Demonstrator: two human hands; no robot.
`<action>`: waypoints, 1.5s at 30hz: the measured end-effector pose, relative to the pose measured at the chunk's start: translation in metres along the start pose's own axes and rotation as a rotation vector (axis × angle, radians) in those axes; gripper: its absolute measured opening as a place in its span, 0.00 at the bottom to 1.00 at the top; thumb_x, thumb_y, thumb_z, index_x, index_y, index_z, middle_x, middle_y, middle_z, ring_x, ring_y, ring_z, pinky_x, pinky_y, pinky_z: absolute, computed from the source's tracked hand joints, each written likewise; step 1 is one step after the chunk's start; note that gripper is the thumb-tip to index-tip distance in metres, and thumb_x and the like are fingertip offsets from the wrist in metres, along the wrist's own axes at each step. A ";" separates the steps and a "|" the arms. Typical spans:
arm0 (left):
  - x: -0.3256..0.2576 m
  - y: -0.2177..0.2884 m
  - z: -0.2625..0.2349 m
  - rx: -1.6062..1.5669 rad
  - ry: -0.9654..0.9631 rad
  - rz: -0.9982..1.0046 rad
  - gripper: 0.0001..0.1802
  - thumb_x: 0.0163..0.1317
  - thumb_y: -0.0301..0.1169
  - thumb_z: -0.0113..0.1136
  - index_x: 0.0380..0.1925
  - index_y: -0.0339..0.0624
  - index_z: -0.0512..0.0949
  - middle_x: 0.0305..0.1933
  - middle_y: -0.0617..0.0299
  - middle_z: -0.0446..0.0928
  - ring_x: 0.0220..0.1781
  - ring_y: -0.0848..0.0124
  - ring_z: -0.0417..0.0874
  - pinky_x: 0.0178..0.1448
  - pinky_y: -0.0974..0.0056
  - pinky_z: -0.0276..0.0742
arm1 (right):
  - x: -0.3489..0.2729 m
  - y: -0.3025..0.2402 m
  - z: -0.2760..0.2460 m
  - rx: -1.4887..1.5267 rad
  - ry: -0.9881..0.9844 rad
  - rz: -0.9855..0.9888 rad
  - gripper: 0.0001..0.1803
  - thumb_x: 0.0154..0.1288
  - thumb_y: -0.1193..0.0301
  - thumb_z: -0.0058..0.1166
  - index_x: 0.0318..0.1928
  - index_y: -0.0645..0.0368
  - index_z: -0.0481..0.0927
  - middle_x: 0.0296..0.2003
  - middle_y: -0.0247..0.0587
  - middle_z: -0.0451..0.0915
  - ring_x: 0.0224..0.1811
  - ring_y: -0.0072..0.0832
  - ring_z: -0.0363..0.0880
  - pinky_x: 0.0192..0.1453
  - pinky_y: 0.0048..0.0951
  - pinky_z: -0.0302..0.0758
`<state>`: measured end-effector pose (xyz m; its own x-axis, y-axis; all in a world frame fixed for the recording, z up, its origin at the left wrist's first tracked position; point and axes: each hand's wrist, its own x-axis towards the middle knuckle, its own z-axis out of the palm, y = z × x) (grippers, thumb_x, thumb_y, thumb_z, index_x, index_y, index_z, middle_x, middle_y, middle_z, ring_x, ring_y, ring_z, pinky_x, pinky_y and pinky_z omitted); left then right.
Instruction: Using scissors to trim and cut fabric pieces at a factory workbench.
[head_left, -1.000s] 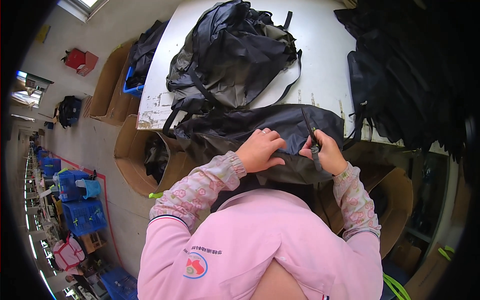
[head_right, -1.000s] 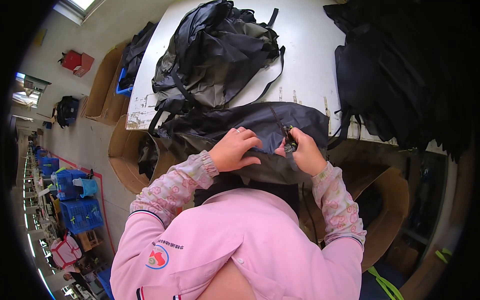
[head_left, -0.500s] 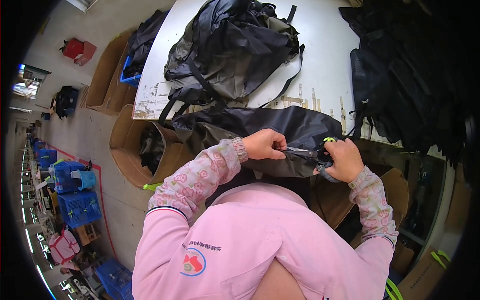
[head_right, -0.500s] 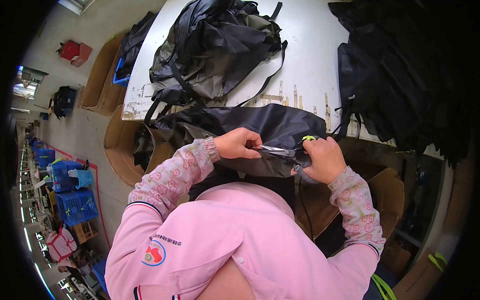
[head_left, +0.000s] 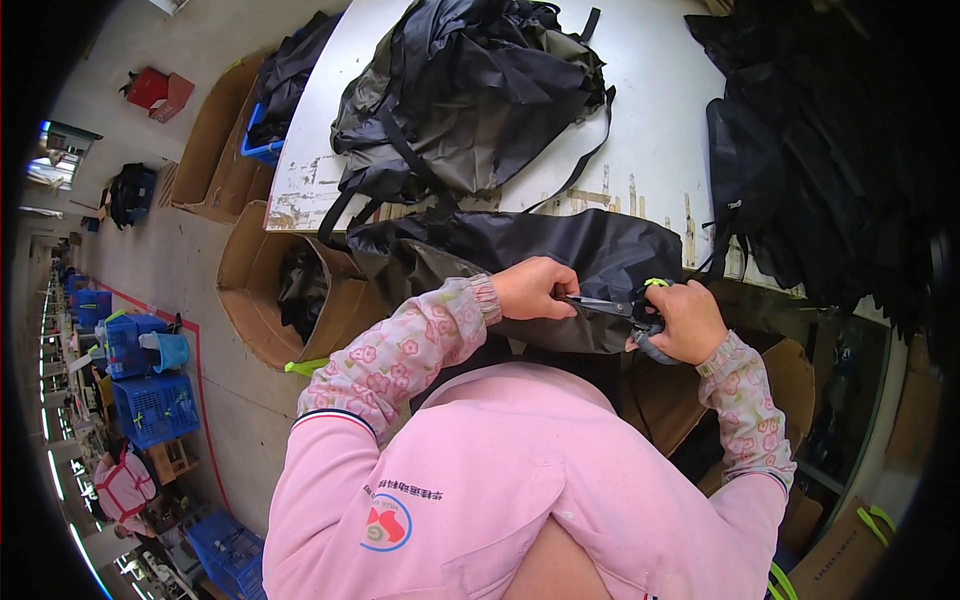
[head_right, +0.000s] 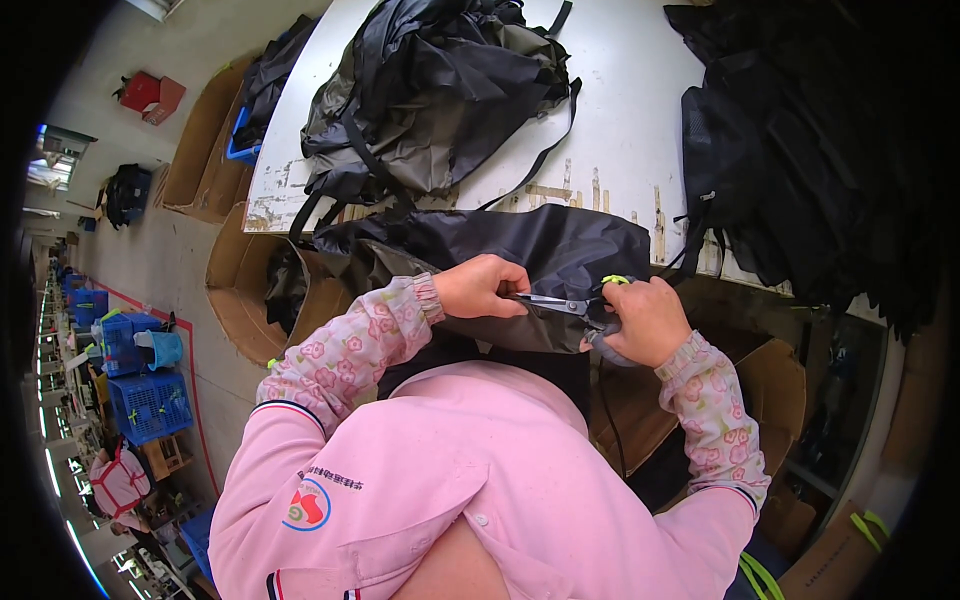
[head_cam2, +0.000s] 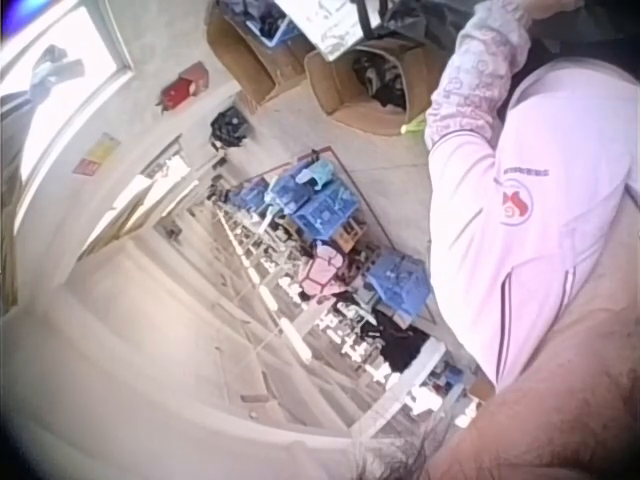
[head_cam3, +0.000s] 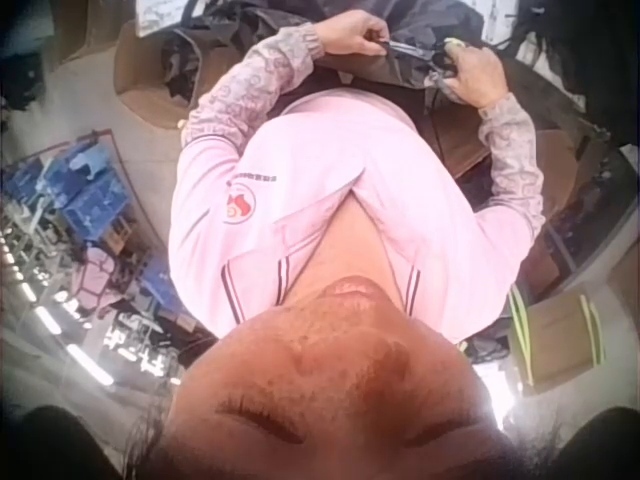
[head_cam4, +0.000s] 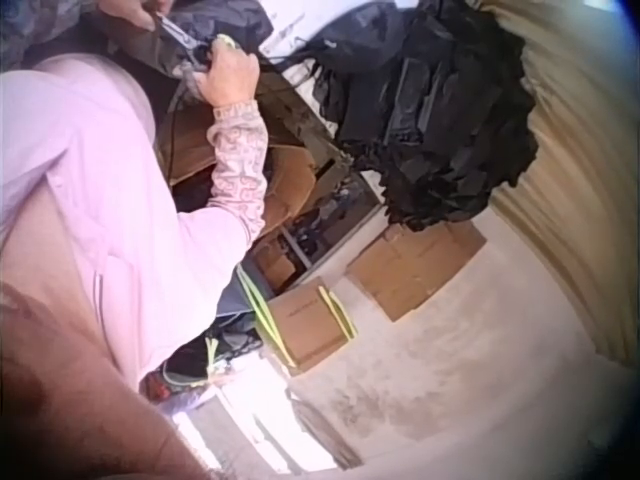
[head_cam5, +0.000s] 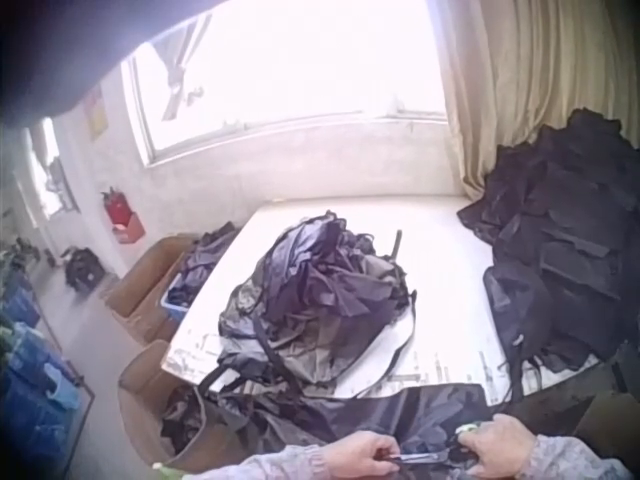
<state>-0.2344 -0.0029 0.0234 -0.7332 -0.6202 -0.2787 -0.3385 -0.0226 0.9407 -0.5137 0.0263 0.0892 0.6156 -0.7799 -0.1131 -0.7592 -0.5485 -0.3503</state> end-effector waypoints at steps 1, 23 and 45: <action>0.000 0.001 0.000 -0.001 -0.001 0.000 0.10 0.54 0.30 0.67 0.31 0.34 0.80 0.24 0.59 0.80 0.26 0.72 0.79 0.34 0.65 0.74 | 0.000 0.000 0.000 0.000 0.000 0.001 0.30 0.41 0.45 0.71 0.29 0.57 0.75 0.22 0.41 0.76 0.29 0.42 0.76 0.35 0.39 0.66; 0.004 0.001 0.002 0.046 -0.048 -0.011 0.10 0.52 0.29 0.67 0.31 0.34 0.79 0.26 0.58 0.80 0.28 0.70 0.79 0.36 0.65 0.74 | -0.010 0.011 0.005 -0.039 0.008 0.038 0.29 0.42 0.45 0.71 0.22 0.56 0.73 0.17 0.43 0.76 0.24 0.46 0.77 0.32 0.40 0.70; -0.147 -0.088 -0.106 0.336 0.406 -0.120 0.17 0.51 0.33 0.75 0.36 0.39 0.78 0.36 0.62 0.77 0.42 0.70 0.77 0.49 0.67 0.73 | 0.021 0.039 0.051 0.535 0.176 0.205 0.14 0.52 0.77 0.65 0.36 0.64 0.73 0.26 0.40 0.76 0.28 0.25 0.72 0.36 0.26 0.71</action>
<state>-0.0343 0.0075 0.0020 -0.4134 -0.8834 -0.2209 -0.6246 0.0985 0.7747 -0.5193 0.0036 0.0259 0.3888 -0.9171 -0.0877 -0.6186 -0.1893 -0.7626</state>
